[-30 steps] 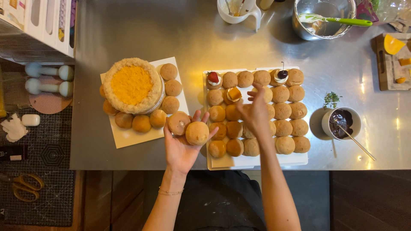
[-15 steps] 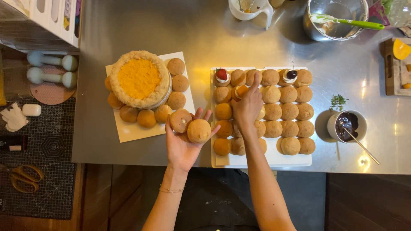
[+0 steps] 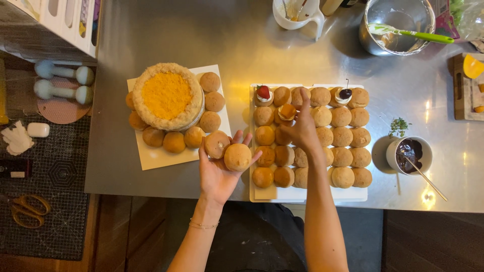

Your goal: Arranging and filling cream puffs on a square board to form a cake or display.

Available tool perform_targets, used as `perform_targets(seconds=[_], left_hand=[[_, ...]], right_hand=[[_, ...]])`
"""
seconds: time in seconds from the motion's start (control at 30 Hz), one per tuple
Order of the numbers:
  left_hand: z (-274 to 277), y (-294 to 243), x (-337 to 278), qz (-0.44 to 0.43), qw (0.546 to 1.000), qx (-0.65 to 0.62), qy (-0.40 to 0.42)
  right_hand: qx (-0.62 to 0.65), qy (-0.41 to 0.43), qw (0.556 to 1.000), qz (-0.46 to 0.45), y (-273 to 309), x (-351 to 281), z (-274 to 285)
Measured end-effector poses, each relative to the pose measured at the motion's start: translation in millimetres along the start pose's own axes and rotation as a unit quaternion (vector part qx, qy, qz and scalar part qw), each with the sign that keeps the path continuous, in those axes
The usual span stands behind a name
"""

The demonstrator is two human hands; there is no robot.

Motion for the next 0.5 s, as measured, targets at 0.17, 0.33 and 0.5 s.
perform_targets(seconds=[0.17, 0.33, 0.5], left_hand=[[0, 0, 1, 0.0, 1.0, -0.005, 0.002], [0, 2, 0, 0.0, 1.0, 0.0, -0.004], [0, 3, -1, -0.007, 1.0, 0.013, -0.004]], right_hand=[[0.04, -0.055, 0.995, -0.07, -38, -10, 18], [-0.01, -0.043, 0.999, 0.021, -27, -5, 16], [0.108, -0.035, 0.984, -0.135, -16, -2, 14]])
Point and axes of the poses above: each hand's wrist, its own x-axis towards the middle knuckle, its own z-axis out of the back of the hand, y = z × x, the point moved 6 cm from there along x, towards the middle knuckle, and after that the axes turned 13 degrees about x, right-handed, at the moved point
